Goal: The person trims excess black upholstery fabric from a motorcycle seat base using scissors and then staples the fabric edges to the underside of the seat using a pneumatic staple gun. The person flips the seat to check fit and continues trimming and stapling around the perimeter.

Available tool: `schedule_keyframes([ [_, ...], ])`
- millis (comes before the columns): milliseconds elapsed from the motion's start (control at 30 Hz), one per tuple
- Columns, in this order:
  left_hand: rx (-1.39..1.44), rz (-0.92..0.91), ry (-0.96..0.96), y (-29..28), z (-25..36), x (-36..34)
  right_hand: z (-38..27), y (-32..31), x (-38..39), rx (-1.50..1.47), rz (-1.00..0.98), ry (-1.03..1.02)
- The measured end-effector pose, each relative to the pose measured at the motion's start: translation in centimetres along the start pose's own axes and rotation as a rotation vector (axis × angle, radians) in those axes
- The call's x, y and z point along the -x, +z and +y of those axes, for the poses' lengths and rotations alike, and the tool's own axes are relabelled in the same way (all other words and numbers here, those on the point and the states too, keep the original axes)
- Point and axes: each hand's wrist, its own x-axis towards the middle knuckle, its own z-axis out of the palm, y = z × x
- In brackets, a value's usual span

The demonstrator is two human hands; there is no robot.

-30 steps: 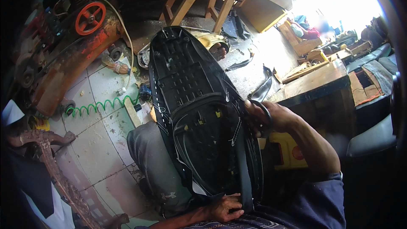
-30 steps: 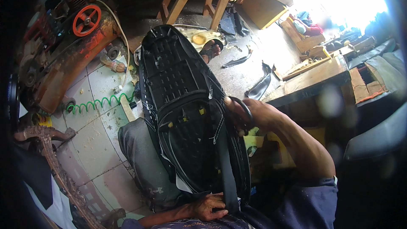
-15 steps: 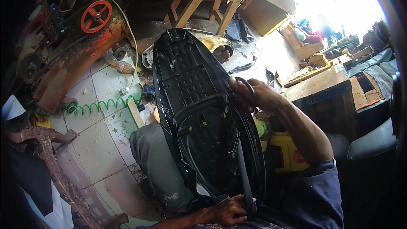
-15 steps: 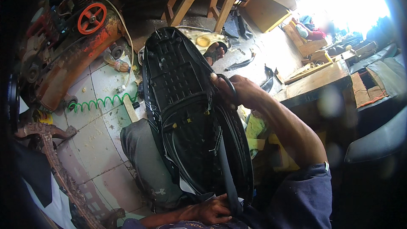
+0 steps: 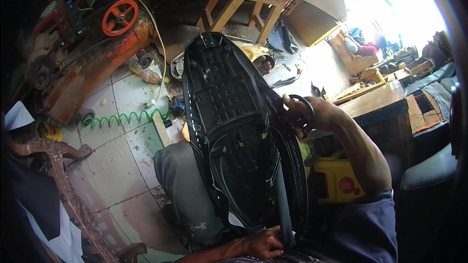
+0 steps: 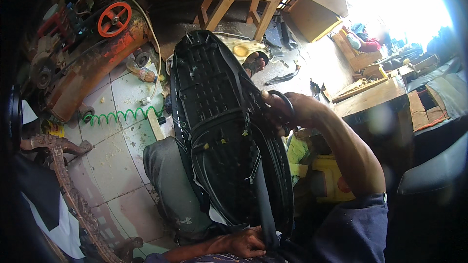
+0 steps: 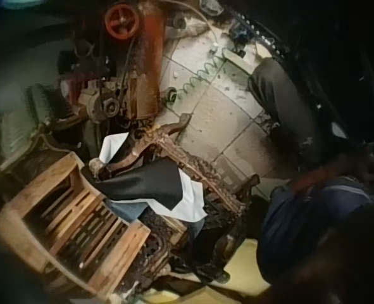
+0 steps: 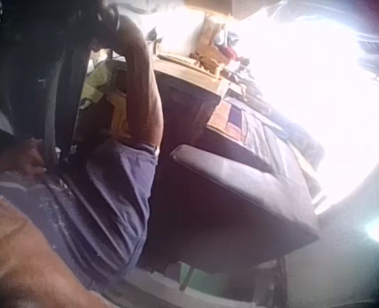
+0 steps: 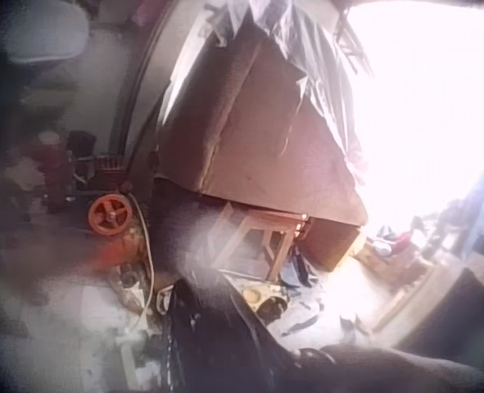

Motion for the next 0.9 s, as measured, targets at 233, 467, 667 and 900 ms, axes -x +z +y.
schedule_keyframes([
  [233,0.007,-0.014,0.050,-0.5,0.7,-0.6,0.9,-0.2,-3.5,0.065,0.011,-0.068],
  [467,0.009,0.044,0.125,-0.2,0.5,-2.0,1.1,1.0,-6.2,-0.006,0.056,-0.132],
  [667,-0.010,-0.107,0.116,-1.0,0.6,-3.3,-1.0,0.5,-7.3,0.023,0.125,-0.182],
  [900,-0.063,-0.238,-0.011,-1.4,0.6,-4.2,-3.2,-0.9,-14.4,0.118,0.194,-0.454],
])
